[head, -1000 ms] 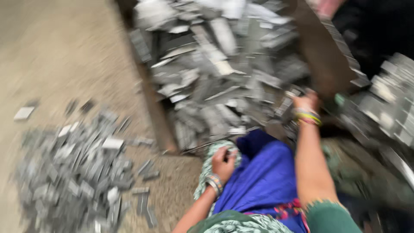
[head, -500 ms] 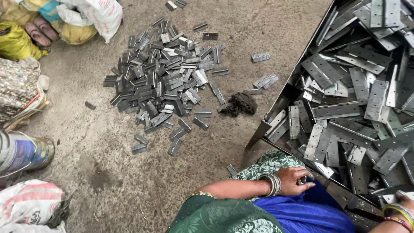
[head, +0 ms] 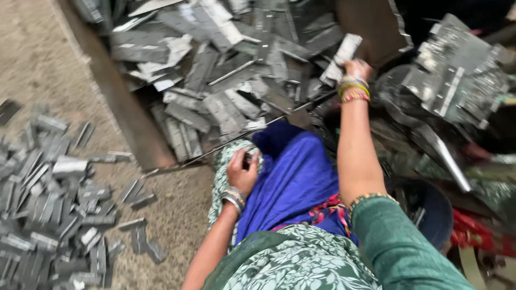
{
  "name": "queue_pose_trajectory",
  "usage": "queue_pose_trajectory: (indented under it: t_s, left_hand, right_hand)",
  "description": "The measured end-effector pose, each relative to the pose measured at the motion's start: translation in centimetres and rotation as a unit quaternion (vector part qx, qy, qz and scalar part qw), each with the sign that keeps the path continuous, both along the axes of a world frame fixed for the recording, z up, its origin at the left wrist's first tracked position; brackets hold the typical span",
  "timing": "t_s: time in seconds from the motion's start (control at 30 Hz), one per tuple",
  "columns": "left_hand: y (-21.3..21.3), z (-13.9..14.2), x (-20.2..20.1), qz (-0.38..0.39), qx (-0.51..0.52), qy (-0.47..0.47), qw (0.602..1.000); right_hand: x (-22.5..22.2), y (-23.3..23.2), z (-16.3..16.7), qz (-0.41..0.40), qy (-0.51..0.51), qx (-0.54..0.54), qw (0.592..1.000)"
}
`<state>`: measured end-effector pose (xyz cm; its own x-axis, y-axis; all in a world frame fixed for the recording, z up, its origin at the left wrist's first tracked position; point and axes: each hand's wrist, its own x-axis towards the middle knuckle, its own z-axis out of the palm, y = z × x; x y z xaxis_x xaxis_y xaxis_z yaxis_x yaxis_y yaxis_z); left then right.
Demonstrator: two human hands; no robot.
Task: The person operates a manual press machine to process metal brackets. They pick brackets from a bin, place them into the press, and use a lever to activate the machine. Processed brackets are collected in a bucket.
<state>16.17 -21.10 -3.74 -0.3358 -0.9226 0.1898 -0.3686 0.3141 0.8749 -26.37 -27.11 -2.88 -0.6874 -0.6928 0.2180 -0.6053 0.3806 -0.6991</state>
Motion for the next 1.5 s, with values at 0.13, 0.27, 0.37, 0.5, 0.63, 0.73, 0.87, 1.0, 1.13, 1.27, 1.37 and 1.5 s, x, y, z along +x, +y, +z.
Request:
queue_pose_trajectory:
  t_s: [0.13,0.27,0.37,0.5,0.63,0.73,0.87,1.0,1.13,1.27,1.37,1.5]
  left_hand:
    - [0.0,0.9,0.0,-0.004,0.042,-0.01,0.999]
    - [0.1,1.0,-0.1,-0.005,0.072,-0.024,0.997]
    - [0.2,0.8,-0.1,-0.006,0.067,-0.013,0.998]
    - [0.3,0.6,-0.1,-0.012,0.086,-0.004,0.996]
    - [0.3,0.7,-0.2,-0.019,0.073,-0.003,0.997]
    - [0.3,0.9,-0.2,-0.009,0.073,-0.002,0.997]
    - [0.4,0.9,-0.1,-0.007,0.084,-0.005,0.996]
    - [0.4,0.8,-0.1,-0.01,0.079,-0.004,0.997]
    - [0.7,0.4,0.0,-0.018,0.079,0.002,0.997]
    - [1.0,0.2,0.2,-0.008,0.062,-0.002,0.998]
    - [1.2,0.8,0.2,0.005,0.05,0.001,0.999]
    - [1.7,3.4,-1.2,0.017,0.082,0.09,0.992]
  right_hand:
    - [-1.3,-3.7,5.5,0.014,-0.515,-0.232,0.825]
    - [-1.0,-5.3,8.1,0.039,-0.49,-0.217,0.843]
    - [1.1,-3.2,5.9,-0.037,-0.24,-0.007,0.97]
    - [5.1,2.2,0.6,0.02,0.008,0.248,0.969]
    - [6.6,3.8,-2.2,0.011,0.023,0.258,0.966]
    - [7.0,3.7,-3.3,0.032,0.065,0.176,0.982]
    - [6.0,4.4,-3.4,0.016,-0.283,0.066,0.957]
    - [4.1,7.7,-2.3,0.02,-0.631,-0.158,0.759]
    - [4.3,11.4,0.0,0.085,-0.687,-0.271,0.668]
    - [5.3,14.1,2.2,0.146,-0.685,-0.302,0.646]
    - [6.3,15.2,3.7,0.215,-0.674,-0.316,0.632]
    - [8.2,16.5,6.5,0.253,-0.642,-0.313,0.652]
